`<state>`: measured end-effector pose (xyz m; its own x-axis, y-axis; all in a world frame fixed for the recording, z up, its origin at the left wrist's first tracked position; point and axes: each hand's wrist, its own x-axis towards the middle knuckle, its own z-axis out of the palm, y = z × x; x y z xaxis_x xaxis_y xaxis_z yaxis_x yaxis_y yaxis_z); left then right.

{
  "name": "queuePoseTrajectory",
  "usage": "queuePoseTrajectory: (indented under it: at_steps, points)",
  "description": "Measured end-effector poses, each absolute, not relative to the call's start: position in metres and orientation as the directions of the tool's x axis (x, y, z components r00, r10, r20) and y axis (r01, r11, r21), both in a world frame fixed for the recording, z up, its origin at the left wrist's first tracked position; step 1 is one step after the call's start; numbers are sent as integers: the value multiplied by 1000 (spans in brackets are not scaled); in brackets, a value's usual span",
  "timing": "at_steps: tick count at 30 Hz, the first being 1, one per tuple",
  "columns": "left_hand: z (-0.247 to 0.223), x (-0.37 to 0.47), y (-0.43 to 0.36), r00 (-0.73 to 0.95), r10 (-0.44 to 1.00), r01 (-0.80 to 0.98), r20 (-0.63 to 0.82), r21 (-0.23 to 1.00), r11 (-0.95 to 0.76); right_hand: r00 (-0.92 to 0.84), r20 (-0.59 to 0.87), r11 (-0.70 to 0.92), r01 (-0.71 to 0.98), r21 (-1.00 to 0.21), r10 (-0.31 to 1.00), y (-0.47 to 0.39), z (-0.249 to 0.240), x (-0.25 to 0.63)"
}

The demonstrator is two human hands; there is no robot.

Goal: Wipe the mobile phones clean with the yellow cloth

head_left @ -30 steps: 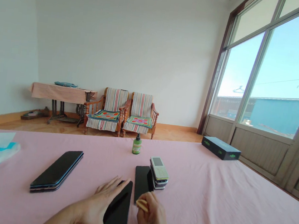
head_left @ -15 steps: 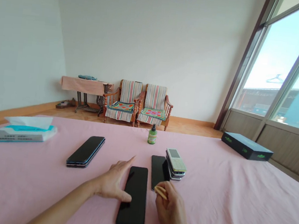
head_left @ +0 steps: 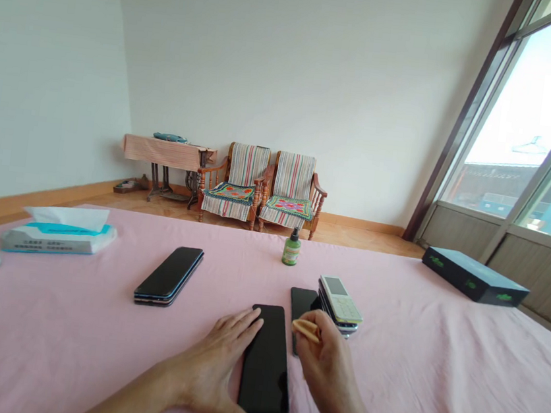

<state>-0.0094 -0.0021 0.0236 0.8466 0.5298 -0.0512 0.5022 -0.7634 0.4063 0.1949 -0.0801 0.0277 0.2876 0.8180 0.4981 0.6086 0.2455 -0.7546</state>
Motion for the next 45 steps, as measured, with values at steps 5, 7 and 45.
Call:
queuePoseTrajectory:
  at_steps: [5, 7, 45]
  points:
    - [22, -8, -2, 810, 582, 548, -63, 433, -716, 160, 559, 265, 755, -600, 813, -27, 37, 198]
    - [20, -9, 0, 810, 582, 547, -69, 448, -708, 118, 569, 245, 818, -521, 814, -7, 25, 202]
    - [36, -4, -12, 775, 632, 581, -21, 418, -698, -3, 339, 124, 934, -336, 941, -9, 14, 190]
